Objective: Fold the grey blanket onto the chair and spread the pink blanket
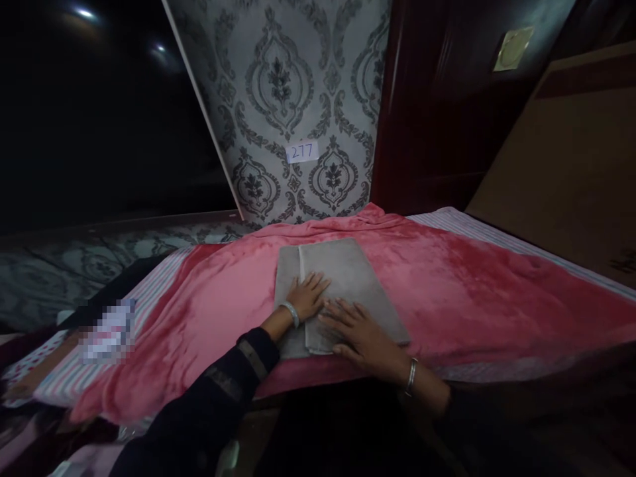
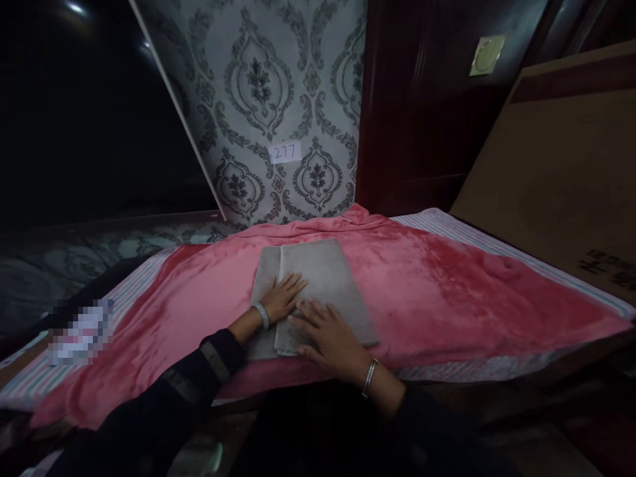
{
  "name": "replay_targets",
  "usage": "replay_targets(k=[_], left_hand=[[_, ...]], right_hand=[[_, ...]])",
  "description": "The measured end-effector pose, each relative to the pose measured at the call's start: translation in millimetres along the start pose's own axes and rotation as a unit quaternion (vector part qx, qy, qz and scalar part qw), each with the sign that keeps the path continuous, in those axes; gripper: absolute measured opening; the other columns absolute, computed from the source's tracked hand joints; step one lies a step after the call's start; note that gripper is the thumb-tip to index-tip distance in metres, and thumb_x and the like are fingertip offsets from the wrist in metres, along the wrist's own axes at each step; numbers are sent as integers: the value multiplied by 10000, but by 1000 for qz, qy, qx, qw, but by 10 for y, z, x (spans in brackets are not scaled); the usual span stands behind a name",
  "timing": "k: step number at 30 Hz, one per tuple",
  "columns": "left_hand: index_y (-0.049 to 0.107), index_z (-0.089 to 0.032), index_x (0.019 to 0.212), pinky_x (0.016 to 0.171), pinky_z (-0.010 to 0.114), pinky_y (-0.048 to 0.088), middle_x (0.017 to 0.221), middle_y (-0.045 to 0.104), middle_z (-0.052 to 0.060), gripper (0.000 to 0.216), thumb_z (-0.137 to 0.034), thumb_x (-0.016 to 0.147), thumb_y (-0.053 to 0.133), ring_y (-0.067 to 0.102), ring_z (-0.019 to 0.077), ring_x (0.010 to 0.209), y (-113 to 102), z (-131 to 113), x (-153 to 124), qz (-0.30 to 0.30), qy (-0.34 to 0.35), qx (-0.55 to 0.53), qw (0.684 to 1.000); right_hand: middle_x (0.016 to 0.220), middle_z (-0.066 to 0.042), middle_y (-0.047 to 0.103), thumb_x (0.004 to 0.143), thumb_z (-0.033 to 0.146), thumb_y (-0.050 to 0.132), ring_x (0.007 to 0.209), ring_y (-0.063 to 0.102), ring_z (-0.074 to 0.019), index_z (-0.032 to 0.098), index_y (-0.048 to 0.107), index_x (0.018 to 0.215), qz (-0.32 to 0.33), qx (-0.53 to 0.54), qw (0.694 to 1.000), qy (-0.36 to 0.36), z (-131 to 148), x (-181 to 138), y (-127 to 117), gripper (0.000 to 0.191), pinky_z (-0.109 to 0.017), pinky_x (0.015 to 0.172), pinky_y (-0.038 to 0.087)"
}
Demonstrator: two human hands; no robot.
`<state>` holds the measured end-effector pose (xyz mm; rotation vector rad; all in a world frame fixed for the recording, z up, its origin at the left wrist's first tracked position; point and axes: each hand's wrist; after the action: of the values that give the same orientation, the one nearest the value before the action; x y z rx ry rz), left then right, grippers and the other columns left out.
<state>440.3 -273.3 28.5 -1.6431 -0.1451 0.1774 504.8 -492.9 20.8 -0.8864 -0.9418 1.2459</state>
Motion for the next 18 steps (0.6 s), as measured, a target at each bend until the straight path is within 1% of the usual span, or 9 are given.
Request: replay_targets(k=[2,4,8,11,15,18], left_hand=[[326,-288,1602,1233,663,165,1707,221,69,567,-395,1045,329,155,299,1582,98,23,-91,-10,-11,-1,1000],[326,-282,1602,1236,661,158,1708,217,70,567,-400,1048,321,151,301,1582,158,41,-111,-16,-12,-2,1000],[327,-292,1602,1237,659,154,1706,222,73,579,-423,1040,359,161,306,1580,169,50,-73,-18,-8,-5,1000],[331,-289,1600,1240,647,153,1707,219,79,598,-448,1028,395,154,308,1581,148,21,-101,-11,-15,-13,1000],[328,-251,1603,1243,630,166,1705,207,108,649,-480,1007,448,146,317,1582,158,-58,-318,4,-34,-25,999],[327,-239,1603,1241,624,186,1697,230,117,631,-461,1020,420,180,316,1575,178,-123,-562,-2,-46,-28,999]], right_hand=[[1679,-47,243,994,498,578,1564,141,-308,326,391,1580,2,-24,1000,-4,61,8,95,639,-626,1242,130],[1678,-34,251,971,480,622,1564,147,-304,335,399,1575,-4,-40,999,-7,102,-27,196,659,-615,1247,137],[1673,-36,271,990,503,579,1561,165,-284,328,395,1579,-42,-63,997,-5,141,-140,336,641,-584,1252,167],[1665,-40,295,996,520,557,1558,181,-282,325,396,1579,-66,-81,994,8,160,-175,396,635,-578,1245,185],[1659,-35,308,1007,504,536,1553,198,-282,333,409,1571,-89,-95,991,18,179,-167,465,602,-580,1230,214],[1649,-28,331,1006,459,544,1546,219,-282,324,416,1567,-106,-100,989,24,186,-161,522,591,-581,1226,225]])
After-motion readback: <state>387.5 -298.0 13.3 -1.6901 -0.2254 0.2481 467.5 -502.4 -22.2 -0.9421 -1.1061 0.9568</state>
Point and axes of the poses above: each hand's wrist, its own x-axis towards the middle knuckle, its own y-axis out of the palm, z = x × y
